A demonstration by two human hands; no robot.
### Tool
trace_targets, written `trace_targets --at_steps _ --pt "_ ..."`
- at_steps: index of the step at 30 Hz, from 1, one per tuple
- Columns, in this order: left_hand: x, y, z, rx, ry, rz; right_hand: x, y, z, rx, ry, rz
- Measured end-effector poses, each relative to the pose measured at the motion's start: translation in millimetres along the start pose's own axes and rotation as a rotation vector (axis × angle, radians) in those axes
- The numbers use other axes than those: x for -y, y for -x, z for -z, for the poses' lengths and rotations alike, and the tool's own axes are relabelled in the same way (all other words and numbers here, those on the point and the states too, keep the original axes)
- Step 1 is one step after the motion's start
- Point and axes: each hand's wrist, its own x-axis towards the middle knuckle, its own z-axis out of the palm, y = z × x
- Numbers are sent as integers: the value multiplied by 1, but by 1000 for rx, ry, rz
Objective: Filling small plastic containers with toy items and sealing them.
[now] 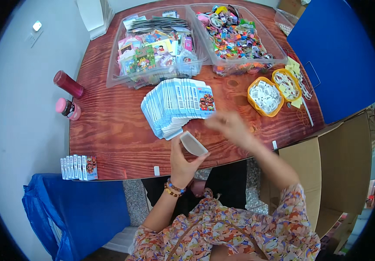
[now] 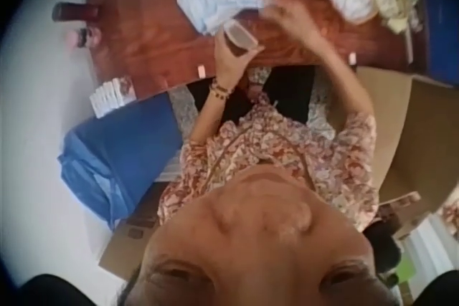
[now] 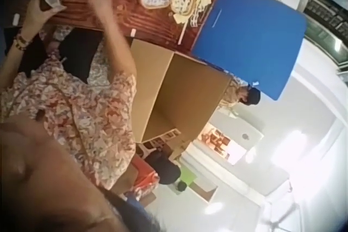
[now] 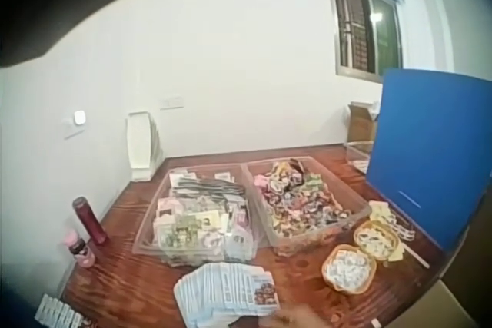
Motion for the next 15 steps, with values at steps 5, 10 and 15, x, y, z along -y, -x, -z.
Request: trace_targets --at_steps 5,10,15 --pt "-3 -10 13 -2 -32 -35 70 -151 51 -289 764 506" --pt "-5 -17 22 0 -132 -70 60 -256 50 207 1125 240" --pt "8 -15 28 19 -17 56 42 -279 52 343 1184 294"
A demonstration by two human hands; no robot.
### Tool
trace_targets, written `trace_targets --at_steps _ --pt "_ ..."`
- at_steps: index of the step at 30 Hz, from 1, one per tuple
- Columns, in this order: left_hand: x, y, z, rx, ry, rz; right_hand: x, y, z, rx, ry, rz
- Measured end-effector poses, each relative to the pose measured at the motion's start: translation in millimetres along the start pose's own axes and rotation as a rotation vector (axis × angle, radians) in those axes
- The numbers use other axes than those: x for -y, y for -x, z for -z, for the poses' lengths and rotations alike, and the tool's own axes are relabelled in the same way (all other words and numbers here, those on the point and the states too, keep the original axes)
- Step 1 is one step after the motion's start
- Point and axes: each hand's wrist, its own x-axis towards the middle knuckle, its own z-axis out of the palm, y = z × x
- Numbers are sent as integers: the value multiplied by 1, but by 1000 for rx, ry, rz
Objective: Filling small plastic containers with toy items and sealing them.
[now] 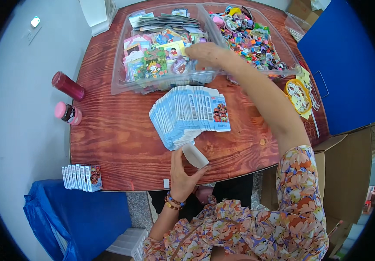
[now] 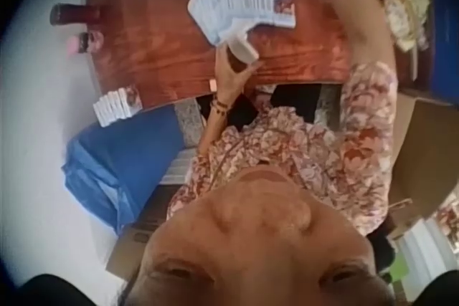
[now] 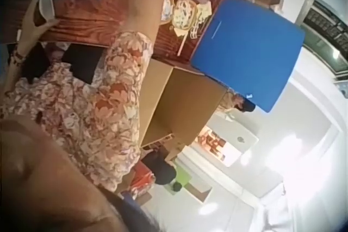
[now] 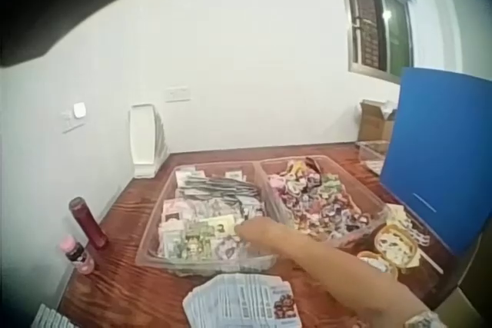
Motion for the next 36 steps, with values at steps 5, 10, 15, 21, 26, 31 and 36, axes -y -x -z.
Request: trace_targets --at_steps 5,10,15,21,26,31,36 --pt "-3 -9 5 -10 -44 -32 -2 10 20 -41 -3 32" --pt "-16 -21 1 -28 -87 -110 -24 31 11 -322 -156 89" --pt "-28 -33 -6 -110 -93 -101 -13 72 33 -585 -293 -159" --pt "-19 -47 -14 -178 -214 -163 104 178 20 -708 -1015 -240" --pt "-31 -50 -47 -195 -305 -325 143 238 -24 -830 -1191 -291" --pt "-42 -47 -62 -131 -304 -344 136 264 -30 -771 -875 -319" --pt "-48 -48 -71 -153 -442 -466 129 278 -15 -613 -317 -221"
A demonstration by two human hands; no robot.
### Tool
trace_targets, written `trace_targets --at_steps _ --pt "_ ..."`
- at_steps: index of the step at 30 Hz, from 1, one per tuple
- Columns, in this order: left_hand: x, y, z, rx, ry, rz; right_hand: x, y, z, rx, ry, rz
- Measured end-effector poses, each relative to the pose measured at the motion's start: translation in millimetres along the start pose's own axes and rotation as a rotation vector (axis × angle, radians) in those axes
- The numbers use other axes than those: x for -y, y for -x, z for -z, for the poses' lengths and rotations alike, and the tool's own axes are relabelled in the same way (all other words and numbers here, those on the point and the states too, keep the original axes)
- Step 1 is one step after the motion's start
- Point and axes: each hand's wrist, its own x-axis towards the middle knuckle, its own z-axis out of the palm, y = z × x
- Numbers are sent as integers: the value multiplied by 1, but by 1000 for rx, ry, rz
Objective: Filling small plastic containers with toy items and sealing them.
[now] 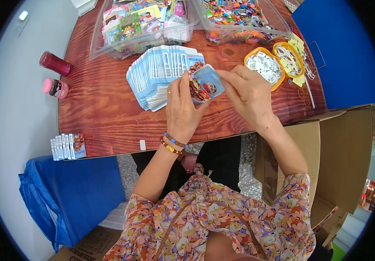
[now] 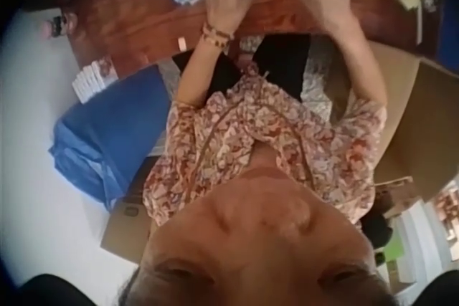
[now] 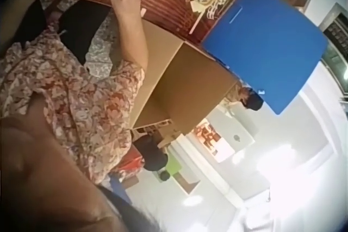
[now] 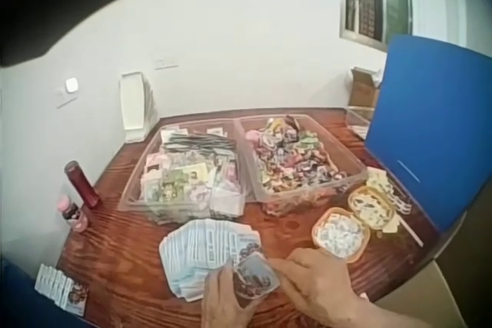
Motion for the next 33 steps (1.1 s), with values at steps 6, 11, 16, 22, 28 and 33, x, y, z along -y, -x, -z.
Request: trace_targets --at_steps 6,11,16,22,28,33 --pt "2 -2 2 121 68 143 -19 -9 12 -218 60 27" --pt "-6 21 -3 288 127 98 -114 -48 14 -187 -4 -224" --pt "-27 53 -5 339 221 169 -195 -136 8 -25 299 -479" --pt "-11 83 -15 304 355 135 -309 -191 -28 183 396 -386" --pt "-2 81 -17 310 401 135 -324 -204 -25 239 370 -469" --pt "1 78 -15 340 369 90 -332 -198 -9 54 -97 -532"
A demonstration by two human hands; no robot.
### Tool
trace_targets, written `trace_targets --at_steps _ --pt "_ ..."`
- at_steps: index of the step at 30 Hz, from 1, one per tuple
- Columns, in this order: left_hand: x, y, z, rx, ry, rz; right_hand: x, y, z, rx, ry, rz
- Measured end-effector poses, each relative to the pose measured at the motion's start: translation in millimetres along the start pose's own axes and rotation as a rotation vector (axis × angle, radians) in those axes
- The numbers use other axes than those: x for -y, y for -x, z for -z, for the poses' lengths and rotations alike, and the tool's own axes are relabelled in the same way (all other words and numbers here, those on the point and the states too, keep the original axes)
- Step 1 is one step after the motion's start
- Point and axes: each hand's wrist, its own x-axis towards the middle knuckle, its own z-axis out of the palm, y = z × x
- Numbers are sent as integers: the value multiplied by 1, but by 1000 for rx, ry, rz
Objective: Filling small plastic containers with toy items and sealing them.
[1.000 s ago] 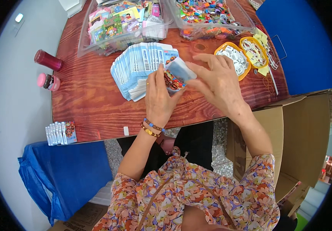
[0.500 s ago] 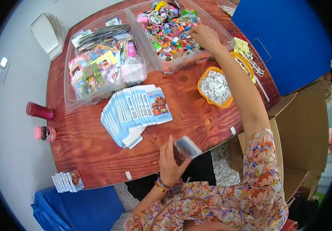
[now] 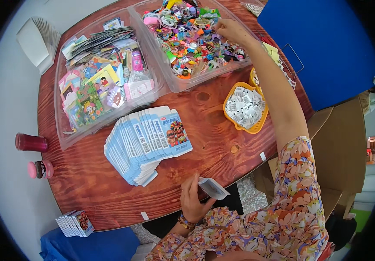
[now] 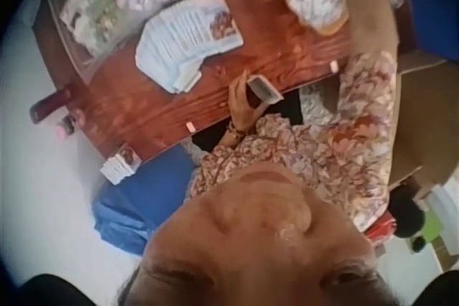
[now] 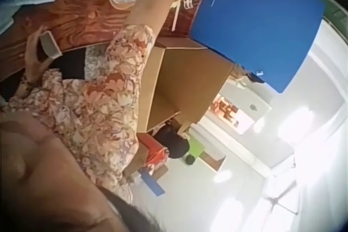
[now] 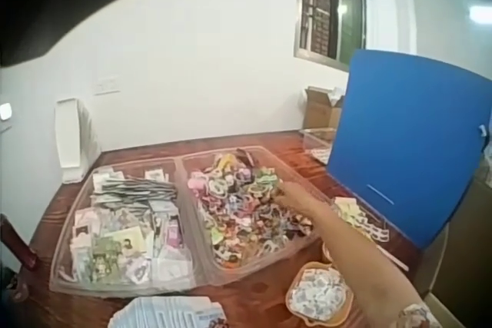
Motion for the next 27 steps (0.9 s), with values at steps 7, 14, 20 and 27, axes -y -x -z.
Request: trace_targets --at_steps 7,14,20,27 --pt "0 -2 -4 10 -42 9 13 8 -1 372 552 16" --pt "-3 -1 -6 -3 -8 41 5 13 4 172 686 236" --pt "-9 2 -2 -26 43 90 17 32 34 138 -222 224" --pt "-13 -55 18 -151 -102 19 54 86 52 251 -520 154"
